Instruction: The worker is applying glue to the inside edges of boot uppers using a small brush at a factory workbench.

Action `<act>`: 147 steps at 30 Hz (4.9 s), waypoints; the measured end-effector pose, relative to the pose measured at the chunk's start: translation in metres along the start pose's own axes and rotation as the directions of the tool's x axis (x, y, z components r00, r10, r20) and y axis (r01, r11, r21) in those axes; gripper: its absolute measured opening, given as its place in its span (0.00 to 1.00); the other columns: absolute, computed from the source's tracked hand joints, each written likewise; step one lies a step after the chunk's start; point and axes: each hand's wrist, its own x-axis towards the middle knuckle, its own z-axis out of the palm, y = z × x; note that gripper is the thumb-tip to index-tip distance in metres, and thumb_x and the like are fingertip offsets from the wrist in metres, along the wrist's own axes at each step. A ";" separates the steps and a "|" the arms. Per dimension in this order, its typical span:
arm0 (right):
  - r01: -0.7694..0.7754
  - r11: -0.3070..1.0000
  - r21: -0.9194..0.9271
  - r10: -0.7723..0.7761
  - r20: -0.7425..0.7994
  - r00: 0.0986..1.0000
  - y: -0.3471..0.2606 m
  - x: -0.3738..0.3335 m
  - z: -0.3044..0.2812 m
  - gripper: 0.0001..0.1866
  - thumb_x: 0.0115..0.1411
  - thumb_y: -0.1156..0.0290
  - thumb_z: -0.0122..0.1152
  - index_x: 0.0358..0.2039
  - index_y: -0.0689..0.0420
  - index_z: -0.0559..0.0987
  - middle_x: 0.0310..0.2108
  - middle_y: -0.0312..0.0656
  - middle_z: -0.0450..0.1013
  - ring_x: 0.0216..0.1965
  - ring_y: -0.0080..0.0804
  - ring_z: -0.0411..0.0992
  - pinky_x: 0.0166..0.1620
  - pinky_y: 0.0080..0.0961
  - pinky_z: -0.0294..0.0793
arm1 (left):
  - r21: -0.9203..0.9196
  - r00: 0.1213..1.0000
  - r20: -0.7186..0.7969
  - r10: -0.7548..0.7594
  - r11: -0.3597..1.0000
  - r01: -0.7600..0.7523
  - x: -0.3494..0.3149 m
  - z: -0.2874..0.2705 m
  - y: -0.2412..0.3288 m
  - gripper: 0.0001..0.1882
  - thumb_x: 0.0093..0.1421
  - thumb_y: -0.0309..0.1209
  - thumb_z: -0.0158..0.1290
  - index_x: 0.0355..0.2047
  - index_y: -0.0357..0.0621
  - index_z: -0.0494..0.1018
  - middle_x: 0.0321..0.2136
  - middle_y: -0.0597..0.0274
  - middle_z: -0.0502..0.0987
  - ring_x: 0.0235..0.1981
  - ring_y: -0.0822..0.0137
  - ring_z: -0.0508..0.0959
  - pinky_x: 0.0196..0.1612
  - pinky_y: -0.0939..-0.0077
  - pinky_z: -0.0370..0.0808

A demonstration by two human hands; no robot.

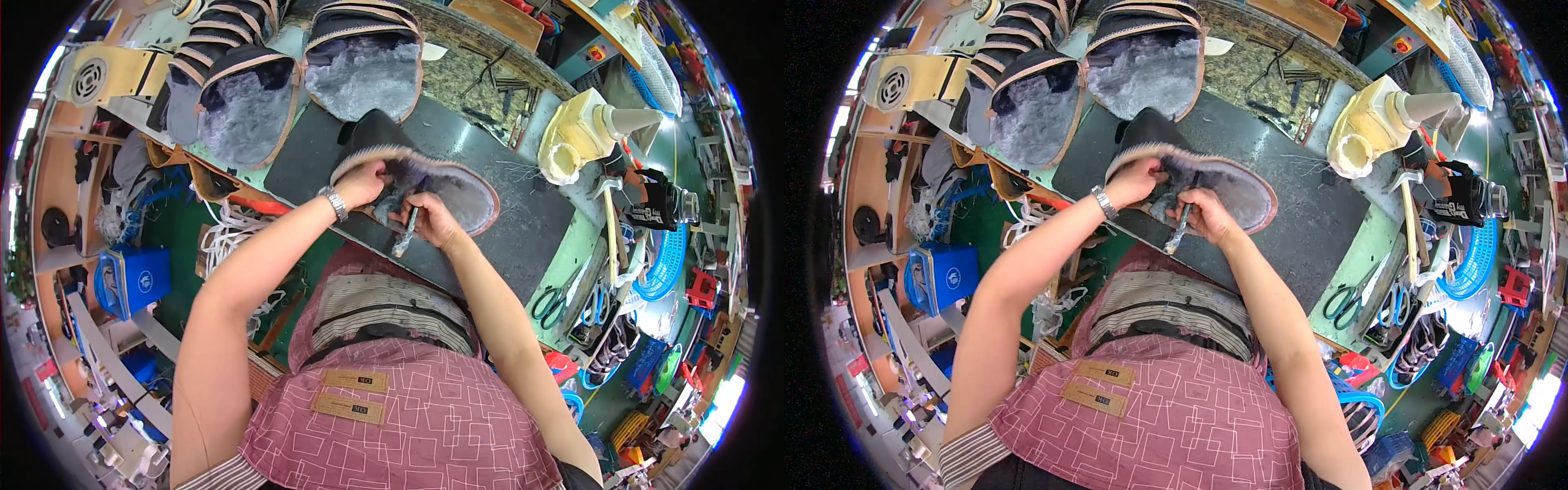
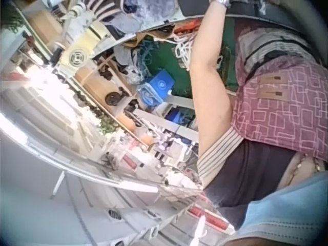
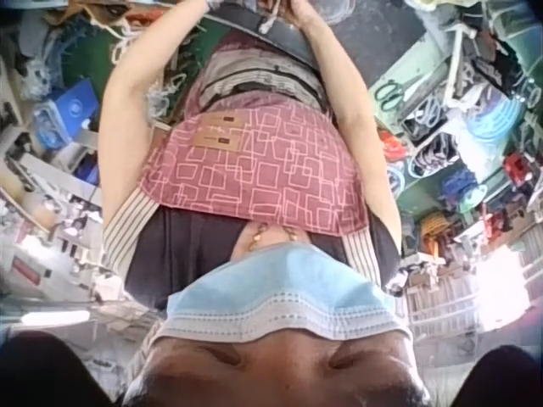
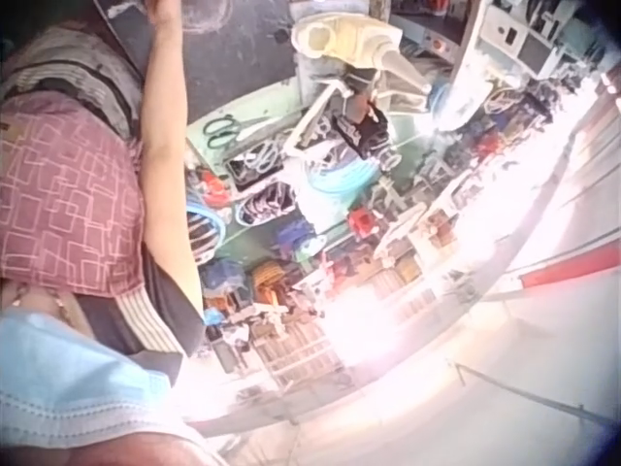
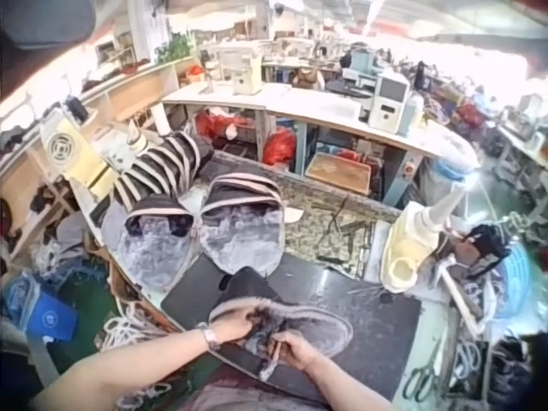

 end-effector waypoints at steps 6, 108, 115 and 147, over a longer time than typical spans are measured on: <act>0.026 0.908 -0.419 -0.066 -0.081 0.995 0.015 -0.001 0.012 0.09 0.47 0.66 0.54 0.23 0.59 0.69 0.19 0.38 0.68 0.24 0.26 0.67 0.36 0.19 0.66 | -0.023 0.918 -0.215 0.334 0.938 -0.347 -0.019 0.021 -0.025 0.12 0.51 0.31 0.50 0.35 0.38 0.68 0.30 0.47 0.72 0.35 0.51 0.72 0.39 0.63 0.68; -0.061 -0.882 -0.467 -0.297 0.450 0.842 -0.205 0.225 0.088 0.23 0.35 0.74 0.60 0.37 0.58 0.69 0.27 0.39 0.69 0.37 0.36 0.67 0.35 0.29 0.68 | 0.482 0.377 -0.844 0.380 0.846 0.227 0.010 -0.369 -0.279 0.31 0.43 0.16 0.48 0.51 0.44 0.62 0.44 0.50 0.69 0.46 0.52 0.68 0.48 0.66 0.65; -0.115 -0.889 -0.443 -0.295 0.364 0.883 -0.219 0.207 0.134 0.05 0.39 0.73 0.54 0.21 0.58 0.72 0.22 0.41 0.72 0.35 0.39 0.69 0.33 0.31 0.70 | 0.290 0.277 -0.948 0.158 0.788 0.543 -0.018 -0.360 -0.283 0.30 0.48 0.24 0.48 0.52 0.36 0.54 0.49 0.47 0.62 0.49 0.53 0.65 0.51 0.63 0.62; -0.189 -0.789 -0.584 -0.273 0.058 0.960 -0.145 0.058 0.090 0.10 0.41 0.64 0.57 0.20 0.58 0.74 0.18 0.46 0.72 0.27 0.43 0.72 0.30 0.36 0.71 | -0.017 0.050 -0.999 -0.001 0.946 -0.324 -0.035 -0.194 -0.110 0.23 0.59 0.33 0.45 0.51 0.31 0.55 0.47 0.50 0.62 0.49 0.60 0.62 0.52 0.67 0.59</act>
